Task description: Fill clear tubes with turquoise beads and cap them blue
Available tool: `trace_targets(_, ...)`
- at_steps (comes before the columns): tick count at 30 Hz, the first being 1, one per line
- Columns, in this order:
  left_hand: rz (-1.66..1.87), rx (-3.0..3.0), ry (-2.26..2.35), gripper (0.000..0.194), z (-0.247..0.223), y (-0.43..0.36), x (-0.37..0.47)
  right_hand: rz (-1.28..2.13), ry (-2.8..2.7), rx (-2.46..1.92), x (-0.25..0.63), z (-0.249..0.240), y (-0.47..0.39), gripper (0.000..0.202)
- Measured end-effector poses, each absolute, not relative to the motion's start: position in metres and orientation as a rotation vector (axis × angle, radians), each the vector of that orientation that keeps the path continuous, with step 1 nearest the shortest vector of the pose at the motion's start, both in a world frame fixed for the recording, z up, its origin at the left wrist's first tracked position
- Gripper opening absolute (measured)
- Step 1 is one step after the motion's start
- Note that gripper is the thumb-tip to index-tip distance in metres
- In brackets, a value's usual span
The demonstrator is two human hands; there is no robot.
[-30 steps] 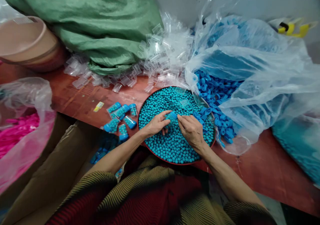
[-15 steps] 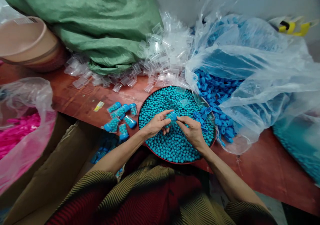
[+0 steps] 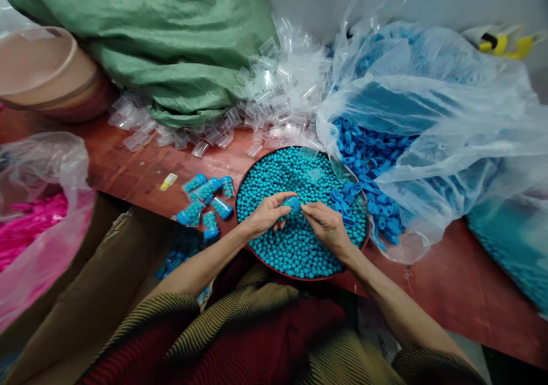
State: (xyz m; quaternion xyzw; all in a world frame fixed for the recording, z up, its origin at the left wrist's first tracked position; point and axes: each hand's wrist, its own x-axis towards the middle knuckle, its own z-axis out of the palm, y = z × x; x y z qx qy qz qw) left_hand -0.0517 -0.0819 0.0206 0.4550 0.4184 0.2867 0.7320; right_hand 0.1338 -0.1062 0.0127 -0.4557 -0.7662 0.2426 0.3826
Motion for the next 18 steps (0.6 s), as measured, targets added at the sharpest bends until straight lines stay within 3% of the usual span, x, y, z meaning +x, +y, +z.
trace_targets(4,0.671,1.030,0.980,0.043,0.020,-0.086,-0.048,0.648,-1.893,-1.183,0.128,0.007,-0.112,0.022)
trace_targets(8,0.661,1.157,0.975,0.040,0.019,-0.087,-0.053,1.087,-1.754,-1.153,0.141,0.012,-0.100,0.017)
trace_targets(12,0.561,1.237,0.894,0.042,0.019,-0.086,-0.057,1.494,-1.456,-1.189,0.150,0.018,-0.085,0.037)
trace_targets(15,0.563,1.241,0.919,0.037,0.020,-0.088,-0.052,1.390,-1.390,-1.272,0.143,0.017,-0.083,0.038)
trace_targets(18,0.634,1.210,0.995,0.039,0.022,-0.092,-0.042,1.048,-1.625,-1.345,0.130,0.017,-0.091,0.032)
